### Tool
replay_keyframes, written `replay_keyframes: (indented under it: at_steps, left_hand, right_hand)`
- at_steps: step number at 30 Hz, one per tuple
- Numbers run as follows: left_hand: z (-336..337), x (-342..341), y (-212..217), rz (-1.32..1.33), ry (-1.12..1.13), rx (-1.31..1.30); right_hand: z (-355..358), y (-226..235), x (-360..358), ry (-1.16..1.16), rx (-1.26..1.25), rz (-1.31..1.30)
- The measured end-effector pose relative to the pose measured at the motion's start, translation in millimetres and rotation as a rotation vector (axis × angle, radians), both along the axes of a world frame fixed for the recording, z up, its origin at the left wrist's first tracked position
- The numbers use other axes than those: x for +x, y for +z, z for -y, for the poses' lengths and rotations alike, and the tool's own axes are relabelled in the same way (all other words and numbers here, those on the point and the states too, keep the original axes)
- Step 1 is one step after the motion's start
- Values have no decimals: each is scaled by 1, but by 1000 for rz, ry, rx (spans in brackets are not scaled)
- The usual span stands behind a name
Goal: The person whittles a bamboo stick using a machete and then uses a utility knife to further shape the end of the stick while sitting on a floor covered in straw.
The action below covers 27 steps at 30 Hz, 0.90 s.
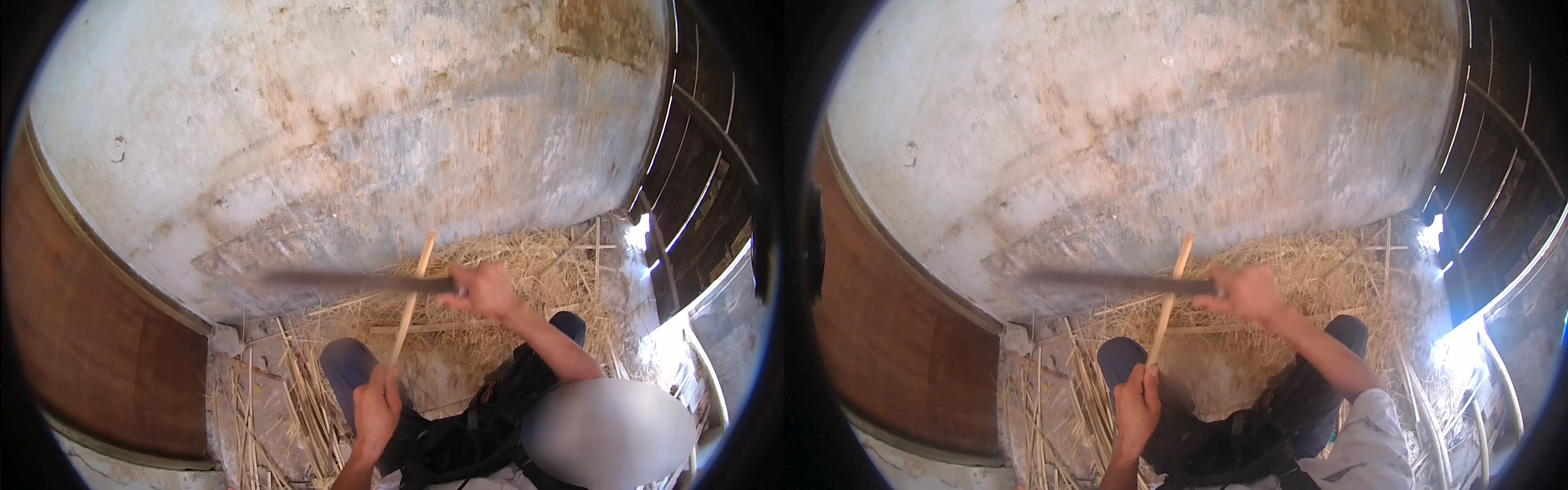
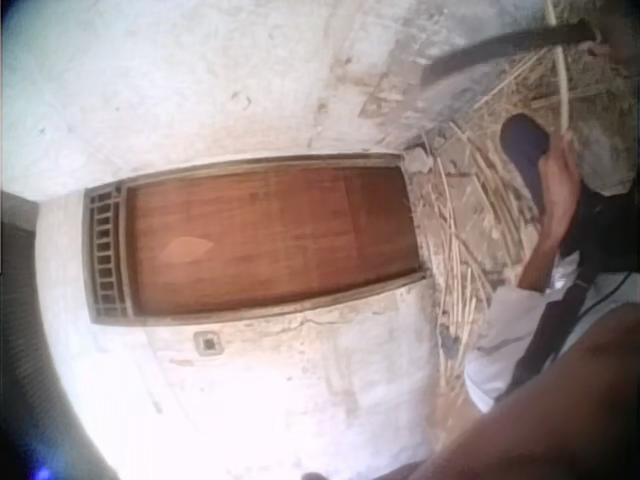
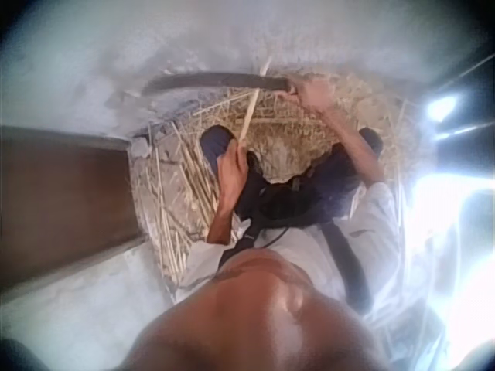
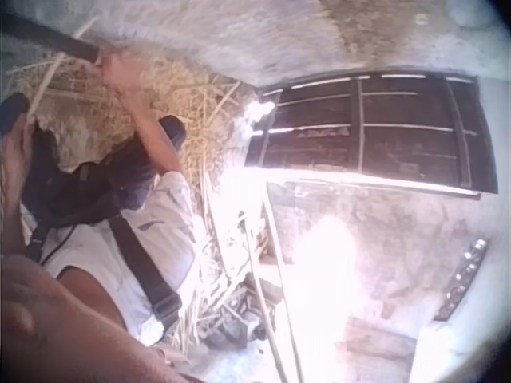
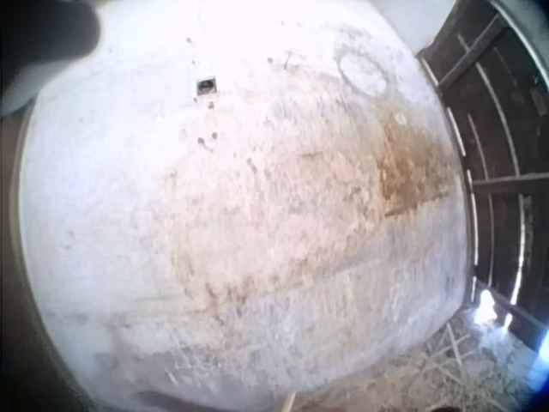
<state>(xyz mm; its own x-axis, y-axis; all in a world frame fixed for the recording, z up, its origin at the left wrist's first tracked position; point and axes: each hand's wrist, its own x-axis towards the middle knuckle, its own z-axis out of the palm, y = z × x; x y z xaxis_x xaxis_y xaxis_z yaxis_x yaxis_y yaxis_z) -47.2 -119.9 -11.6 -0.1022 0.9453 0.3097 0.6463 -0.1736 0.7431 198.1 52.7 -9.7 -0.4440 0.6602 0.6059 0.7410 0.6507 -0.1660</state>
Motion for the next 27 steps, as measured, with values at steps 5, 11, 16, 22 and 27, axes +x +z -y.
replay_keyframes:
  at_steps: [5,11,16,22,27]
  left_hand:
    - [0,-8,6,-32,18,-85]
    - [27,-24,13,-32,22,-148]
    - [19,-59,3,94,34,-125]
    - [-9,-63,1,514,-80,-393]
    - [-14,-43,1,739,-176,-462]
  right_hand:
    - [15,8,-20,-10,-151,-25]
    - [-90,-10,55,-425,-346,-398]
    - [-89,-34,87,-441,-457,-480]
    - [-10,-14,18,-211,-323,-438]
    - [24,-11,-10,-67,-160,-299]
